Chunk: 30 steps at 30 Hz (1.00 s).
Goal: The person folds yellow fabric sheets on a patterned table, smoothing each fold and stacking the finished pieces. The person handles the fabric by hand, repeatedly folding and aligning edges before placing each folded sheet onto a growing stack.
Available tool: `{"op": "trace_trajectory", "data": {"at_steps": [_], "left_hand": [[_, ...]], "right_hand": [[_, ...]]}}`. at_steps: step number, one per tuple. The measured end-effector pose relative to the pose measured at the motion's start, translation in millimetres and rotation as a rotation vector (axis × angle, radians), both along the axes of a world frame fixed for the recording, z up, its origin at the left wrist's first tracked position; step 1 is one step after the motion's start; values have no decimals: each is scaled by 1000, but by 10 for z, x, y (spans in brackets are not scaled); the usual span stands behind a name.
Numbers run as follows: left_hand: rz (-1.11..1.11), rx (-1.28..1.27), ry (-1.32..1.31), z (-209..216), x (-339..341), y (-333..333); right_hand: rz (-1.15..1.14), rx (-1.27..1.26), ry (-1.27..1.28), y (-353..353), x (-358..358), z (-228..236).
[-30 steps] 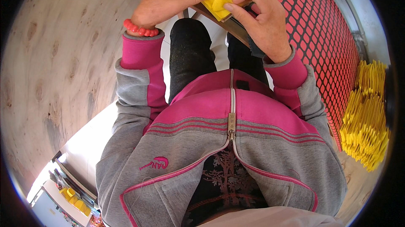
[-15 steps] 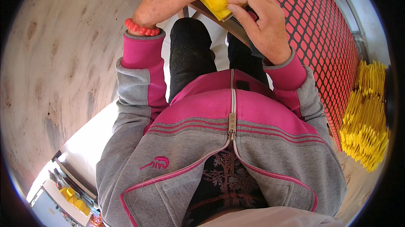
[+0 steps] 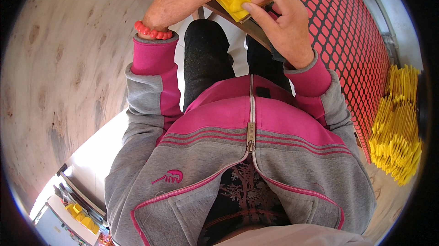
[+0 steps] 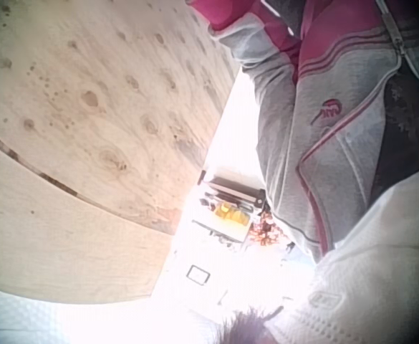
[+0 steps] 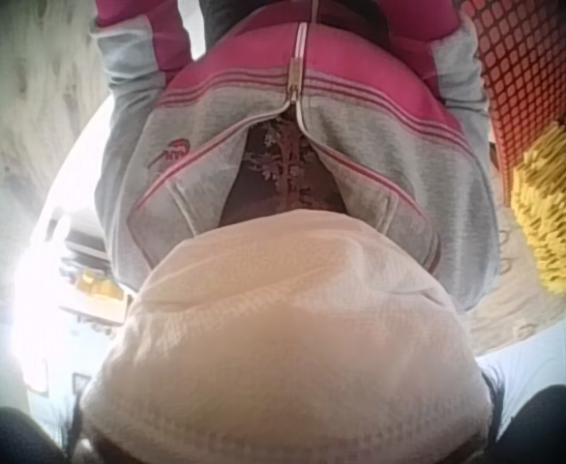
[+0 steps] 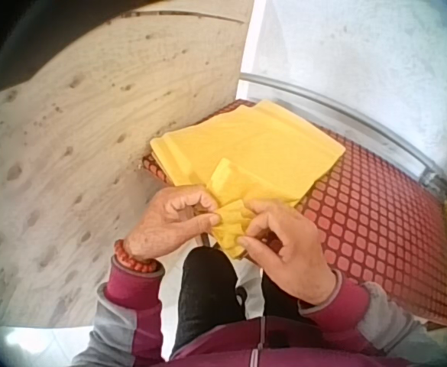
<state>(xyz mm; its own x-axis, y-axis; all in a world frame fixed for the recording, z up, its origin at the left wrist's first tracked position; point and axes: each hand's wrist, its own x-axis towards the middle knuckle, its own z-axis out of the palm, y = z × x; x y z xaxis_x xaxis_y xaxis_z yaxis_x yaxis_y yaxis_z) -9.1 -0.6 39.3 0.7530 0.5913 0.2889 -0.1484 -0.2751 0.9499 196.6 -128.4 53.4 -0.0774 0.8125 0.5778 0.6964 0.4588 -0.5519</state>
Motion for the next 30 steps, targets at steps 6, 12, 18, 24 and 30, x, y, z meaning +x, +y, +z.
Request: {"op": "trace_trajectory", "data": {"at_steps": [6, 12, 18, 24, 30], "left_hand": [[5, 44, 1, -11, -5, 14], [11, 128, -5, -25, -6, 32], [4, 127, 38, 27, -50, 27], [-37, 102, 35, 50, -77, 33], [-22, 197, 67, 63, -97, 62]], "right_hand": [[26, 27, 5, 13, 15, -10], [18, 13, 3, 11, 9, -20], [-19, 9, -17, 0, -4, -9], [21, 49, -19, 23, 0, 1], [22, 11, 22, 6, -13, 10]]}}
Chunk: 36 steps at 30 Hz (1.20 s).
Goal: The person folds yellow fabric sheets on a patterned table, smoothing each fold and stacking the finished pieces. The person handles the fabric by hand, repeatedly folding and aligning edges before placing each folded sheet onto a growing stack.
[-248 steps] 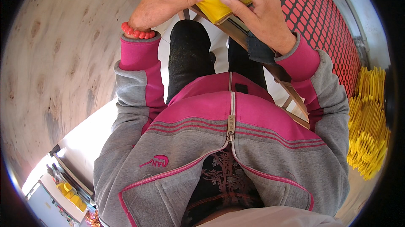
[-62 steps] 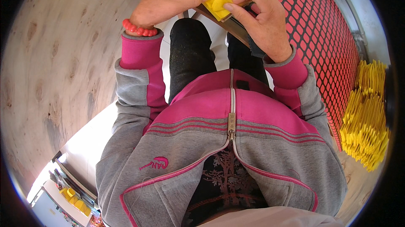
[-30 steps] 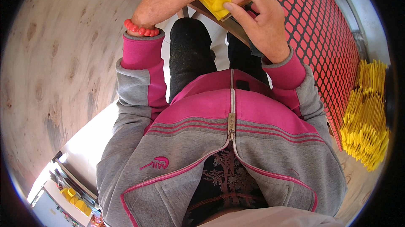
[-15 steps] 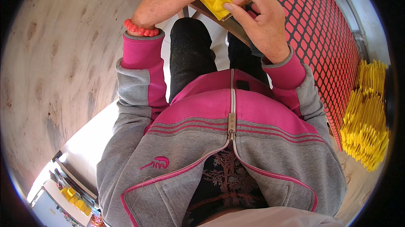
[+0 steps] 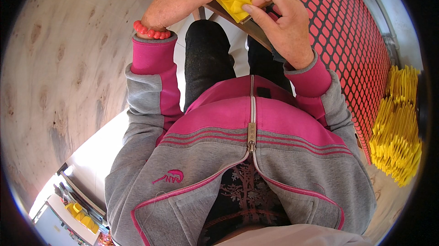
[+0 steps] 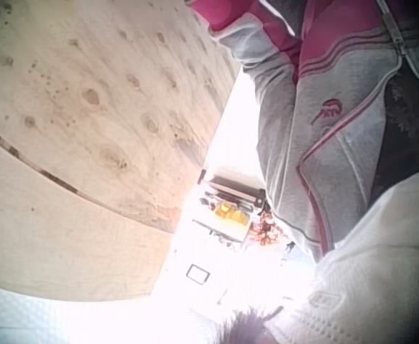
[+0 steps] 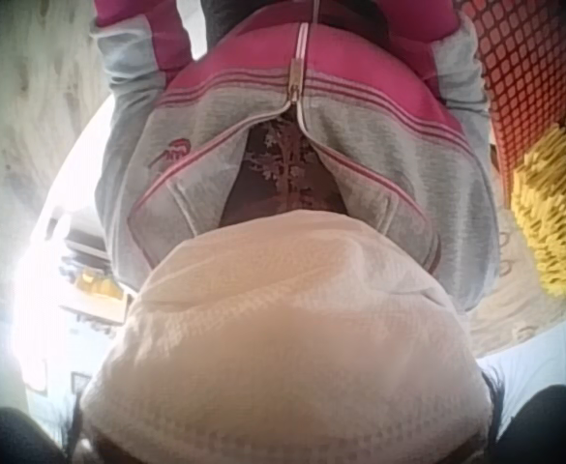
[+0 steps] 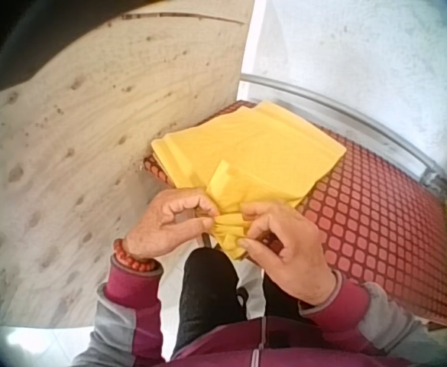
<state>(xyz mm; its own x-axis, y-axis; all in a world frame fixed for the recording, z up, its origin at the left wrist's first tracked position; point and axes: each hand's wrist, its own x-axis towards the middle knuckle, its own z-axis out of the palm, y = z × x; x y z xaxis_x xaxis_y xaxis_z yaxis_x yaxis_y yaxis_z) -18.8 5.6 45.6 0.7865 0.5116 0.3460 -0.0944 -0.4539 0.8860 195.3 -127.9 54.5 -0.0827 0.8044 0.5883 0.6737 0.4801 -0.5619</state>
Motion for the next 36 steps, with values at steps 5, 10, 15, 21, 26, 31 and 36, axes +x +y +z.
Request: {"op": "trace_trajectory", "data": {"at_steps": [5, 10, 15, 21, 26, 31, 36], "left_hand": [[12, 42, 13, 3, 4, 3], [11, 56, 16, 3, -2, 15], [32, 42, 31, -3, -10, 13], [43, 32, 31, 3, -5, -4], [41, -24, 23, 4, 10, -28], [36, -45, 16, -1, 13, -29], [29, 55, 17, 1, 1, -8]], "right_hand": [[4, -8, -2, 2, 4, 0], [4, 4, 2, 5, 7, -7], [8, -1, 10, 7, 8, -8], [6, -3, 8, 2, 7, -6], [15, -16, 36, 4, 4, -15], [16, -5, 27, 7, 6, -17], [11, 14, -2, 8, 12, -12]]}}
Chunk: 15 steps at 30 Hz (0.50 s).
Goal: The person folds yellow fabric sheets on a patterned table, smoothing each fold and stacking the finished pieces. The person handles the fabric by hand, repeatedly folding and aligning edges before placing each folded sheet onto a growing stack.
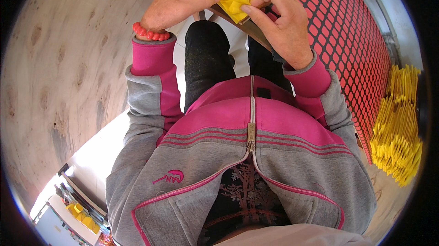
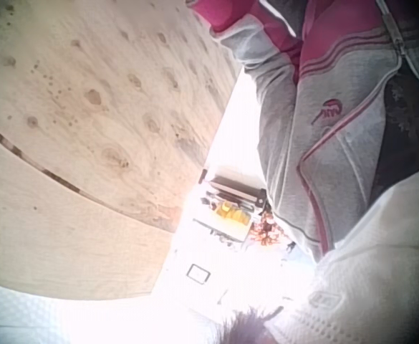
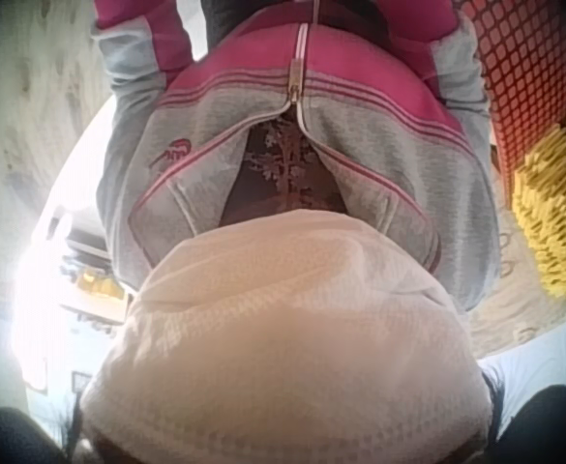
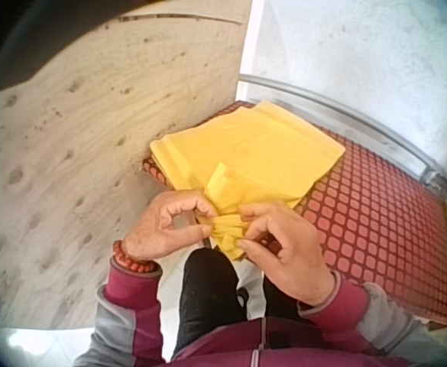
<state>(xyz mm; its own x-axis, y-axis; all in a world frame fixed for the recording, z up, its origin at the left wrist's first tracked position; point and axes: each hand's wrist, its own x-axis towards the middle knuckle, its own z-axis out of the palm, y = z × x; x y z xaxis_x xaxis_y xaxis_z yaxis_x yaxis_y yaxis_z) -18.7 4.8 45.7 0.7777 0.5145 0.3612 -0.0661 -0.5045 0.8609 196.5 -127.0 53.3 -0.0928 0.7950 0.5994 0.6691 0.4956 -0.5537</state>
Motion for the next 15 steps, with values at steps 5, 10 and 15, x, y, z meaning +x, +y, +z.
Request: {"op": "trace_trajectory", "data": {"at_steps": [5, 10, 15], "left_hand": [[-7, -17, -3, -6, 2, -3], [1, -46, 3, -28, -3, 1], [22, 74, 18, -30, 7, 22]], "right_hand": [[5, -9, 30, 2, -3, -12], [10, -5, 28, 4, 7, -32], [7, 29, 18, 18, 9, -46]]}}
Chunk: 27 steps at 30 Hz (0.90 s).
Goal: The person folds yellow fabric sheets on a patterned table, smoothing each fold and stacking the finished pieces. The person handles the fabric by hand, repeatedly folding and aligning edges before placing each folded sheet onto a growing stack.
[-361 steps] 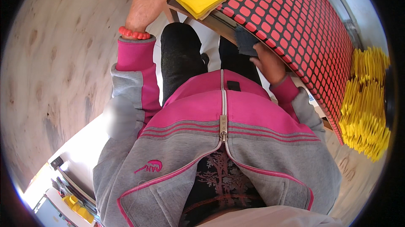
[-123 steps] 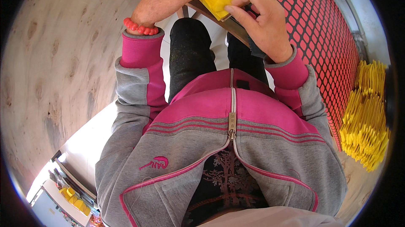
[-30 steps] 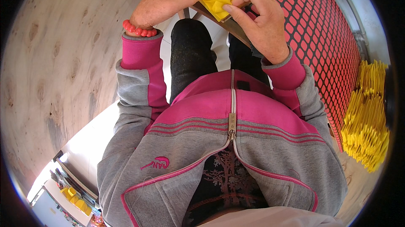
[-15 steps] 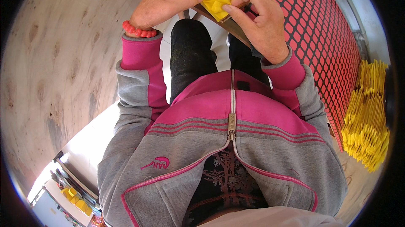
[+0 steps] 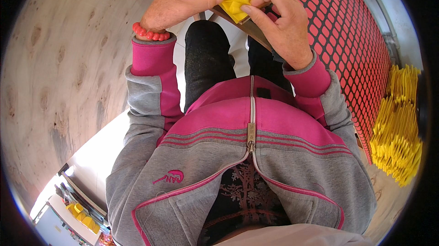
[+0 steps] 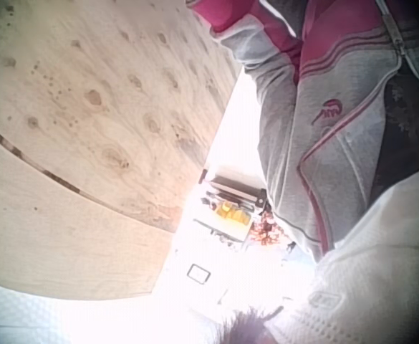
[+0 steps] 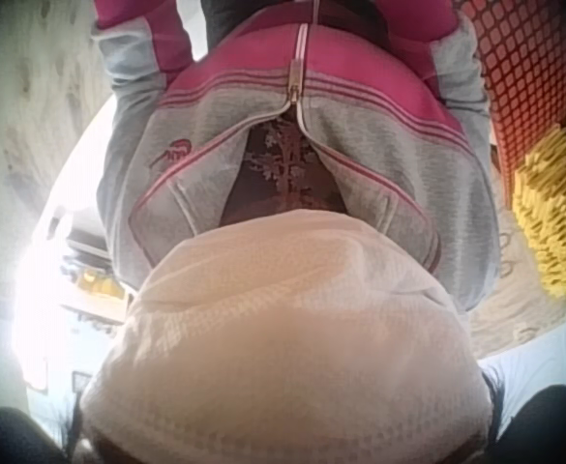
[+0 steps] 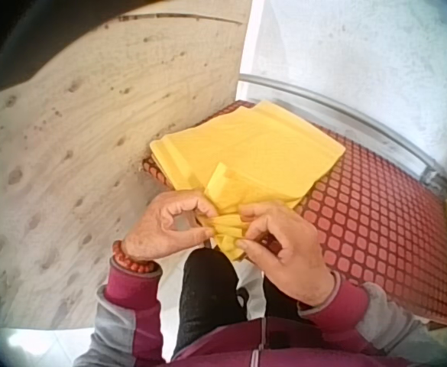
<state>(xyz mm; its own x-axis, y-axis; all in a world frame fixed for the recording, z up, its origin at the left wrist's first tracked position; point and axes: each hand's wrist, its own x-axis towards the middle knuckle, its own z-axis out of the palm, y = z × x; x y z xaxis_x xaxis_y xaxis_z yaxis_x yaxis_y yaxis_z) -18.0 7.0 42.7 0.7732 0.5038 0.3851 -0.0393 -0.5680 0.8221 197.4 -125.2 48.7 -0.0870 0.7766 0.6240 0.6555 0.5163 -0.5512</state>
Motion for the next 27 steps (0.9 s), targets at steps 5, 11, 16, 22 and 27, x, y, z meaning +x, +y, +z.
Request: {"op": "trace_trajectory", "data": {"at_steps": [5, 11, 16, 22, 27], "left_hand": [[1, -24, -3, 28, 11, -41], [-23, -86, -29, 27, 16, -49], [1, -93, 14, 5, -4, -36], [-13, -75, 0, -8, -1, -22], [-23, -59, -14, 39, 14, -42]], "right_hand": [[-12, -24, -11, -16, 3, 10], [-28, -43, 0, -28, -11, 17], [-7, -17, 2, -18, -7, 8], [1, -12, 7, -9, -2, -1], [-13, -1, -14, -12, -3, 9]]}}
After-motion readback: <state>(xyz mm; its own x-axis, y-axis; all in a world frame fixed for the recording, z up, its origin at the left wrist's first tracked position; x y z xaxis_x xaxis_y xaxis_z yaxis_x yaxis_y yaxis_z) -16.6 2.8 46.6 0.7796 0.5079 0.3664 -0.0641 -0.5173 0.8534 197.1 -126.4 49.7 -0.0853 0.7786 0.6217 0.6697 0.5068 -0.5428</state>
